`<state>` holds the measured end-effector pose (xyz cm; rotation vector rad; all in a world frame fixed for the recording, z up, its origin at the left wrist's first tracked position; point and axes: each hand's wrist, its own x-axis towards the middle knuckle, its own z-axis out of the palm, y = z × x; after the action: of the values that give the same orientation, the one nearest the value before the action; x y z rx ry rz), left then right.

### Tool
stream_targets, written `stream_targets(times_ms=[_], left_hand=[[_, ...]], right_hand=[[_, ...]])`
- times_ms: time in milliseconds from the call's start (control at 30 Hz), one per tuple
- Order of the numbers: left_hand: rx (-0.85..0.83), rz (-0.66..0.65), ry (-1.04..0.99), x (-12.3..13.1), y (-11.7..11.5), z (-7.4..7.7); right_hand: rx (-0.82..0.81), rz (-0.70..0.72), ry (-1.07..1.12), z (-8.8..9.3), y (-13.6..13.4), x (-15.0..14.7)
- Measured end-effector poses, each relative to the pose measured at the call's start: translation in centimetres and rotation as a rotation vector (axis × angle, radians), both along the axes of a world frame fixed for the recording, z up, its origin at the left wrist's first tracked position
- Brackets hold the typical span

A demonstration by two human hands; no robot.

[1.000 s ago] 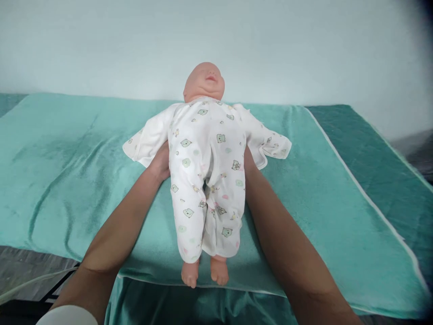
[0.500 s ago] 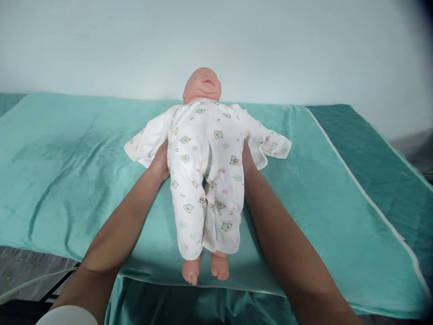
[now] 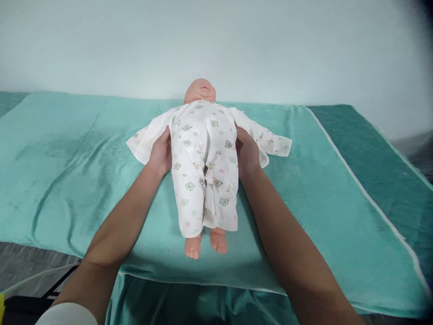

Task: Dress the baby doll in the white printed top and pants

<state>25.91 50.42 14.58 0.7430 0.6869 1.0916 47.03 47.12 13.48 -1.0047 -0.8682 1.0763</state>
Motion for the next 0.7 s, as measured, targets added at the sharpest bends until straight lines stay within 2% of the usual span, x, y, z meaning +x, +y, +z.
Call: stream_targets(times_ms=[133, 267, 400, 500, 567, 633, 700], left_hand=[[0.068, -0.017, 0.025, -0.2, -0.3, -0.3], [0.188, 0.103, 0.162, -1.0, -2.5, -0.7], [0.356, 0.248, 0.468, -3.3, -7.9, -1.4], [0.500, 0.210, 0.672, -5.6, -13.4, -2.3], [0.651, 0.124, 0.819, -6.8, -16.8, -2.9], [0.797, 0.085, 0.961, -7.4, -19.5, -3.5], [0.897, 0.113, 1.099, -7.4, -21.2, -4.0]], right_hand=[[0.064, 0.005, -0.054, -0.8, -0.1, 0.4], [0.096, -0.066, -0.221, -1.7, -2.1, 0.4], [0.215, -0.081, -0.412, -1.8, -8.0, -1.0], [0.297, -0.058, -0.665, -1.4, -14.0, -2.3], [0.369, -0.040, -0.785, -1.0, -17.6, -3.1], [0.412, 0.012, -0.884, -0.5, -20.4, -4.0], [0.406, 0.035, -1.010, 0.0, -22.4, -5.0]])
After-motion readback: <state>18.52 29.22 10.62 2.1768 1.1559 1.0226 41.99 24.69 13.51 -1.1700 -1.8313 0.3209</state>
